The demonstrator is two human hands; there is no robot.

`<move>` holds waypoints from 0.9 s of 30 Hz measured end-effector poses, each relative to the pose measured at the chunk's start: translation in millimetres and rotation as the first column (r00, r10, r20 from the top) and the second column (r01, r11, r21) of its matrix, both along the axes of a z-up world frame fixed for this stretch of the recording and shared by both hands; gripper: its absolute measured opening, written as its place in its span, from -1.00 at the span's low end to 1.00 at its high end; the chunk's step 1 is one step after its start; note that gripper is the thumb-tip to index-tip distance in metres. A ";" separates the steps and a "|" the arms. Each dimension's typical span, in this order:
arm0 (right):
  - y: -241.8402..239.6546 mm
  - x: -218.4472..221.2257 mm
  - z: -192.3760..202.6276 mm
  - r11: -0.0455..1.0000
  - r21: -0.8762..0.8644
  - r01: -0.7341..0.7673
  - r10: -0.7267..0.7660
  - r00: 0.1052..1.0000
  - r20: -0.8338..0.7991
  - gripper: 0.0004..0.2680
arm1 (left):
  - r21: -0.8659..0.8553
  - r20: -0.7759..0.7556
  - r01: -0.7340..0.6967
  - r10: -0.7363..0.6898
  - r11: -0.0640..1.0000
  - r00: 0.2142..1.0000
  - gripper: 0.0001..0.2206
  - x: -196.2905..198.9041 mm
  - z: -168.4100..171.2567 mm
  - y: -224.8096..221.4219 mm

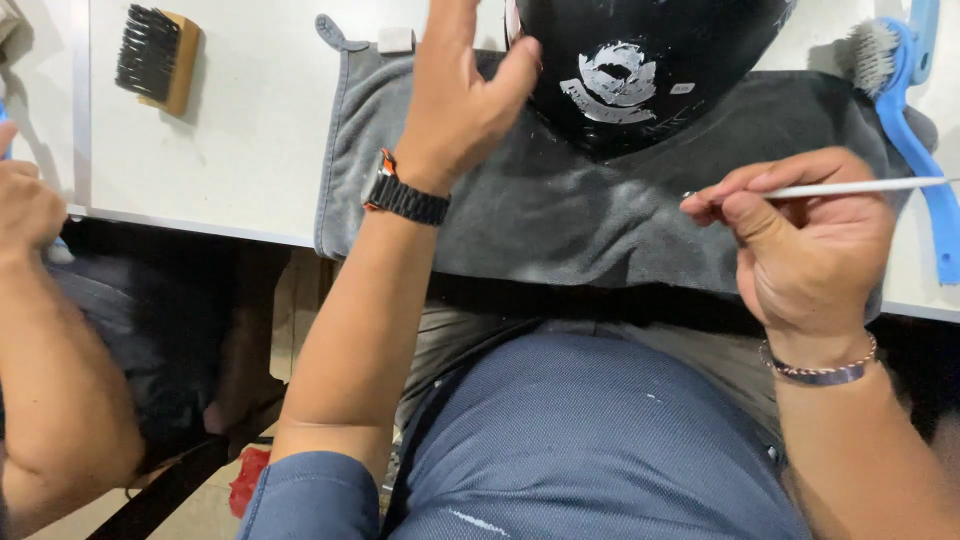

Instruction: Scraping a white decal or sticker off a black motorcycle helmet using a small metal pick tool.

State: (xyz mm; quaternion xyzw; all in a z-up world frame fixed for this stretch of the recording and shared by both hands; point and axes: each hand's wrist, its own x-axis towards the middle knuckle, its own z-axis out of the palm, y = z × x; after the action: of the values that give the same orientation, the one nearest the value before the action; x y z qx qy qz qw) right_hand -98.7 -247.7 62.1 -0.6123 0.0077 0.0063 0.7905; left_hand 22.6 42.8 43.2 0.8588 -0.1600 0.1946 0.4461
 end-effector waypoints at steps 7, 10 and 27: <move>14.2 60.0 27.8 0.886 -0.440 0.149 0.161 0.790 0.592 -0.78 | 0.006 -0.086 0.129 -0.128 0.992 0.988 0.17 -16.7 -41.8 -32.3; 21.4 75.3 35.0 0.837 -0.516 0.184 0.270 0.681 0.680 -0.79 | 0.010 -0.058 0.080 -0.080 0.997 0.995 0.17 -15.0 -46.1 -37.1; 19.4 84.7 34.7 0.662 -0.732 0.161 0.416 0.734 0.537 -0.79 | 0.043 -0.067 0.050 -0.047 0.998 0.997 0.15 -19.3 -44.1 -40.5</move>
State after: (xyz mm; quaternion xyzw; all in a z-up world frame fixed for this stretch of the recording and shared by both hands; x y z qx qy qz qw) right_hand -13.9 -228.4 96.8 -0.8359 -0.3197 -0.1563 0.4178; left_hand 3.3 2.3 -0.9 0.8703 -0.1702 0.1517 0.4366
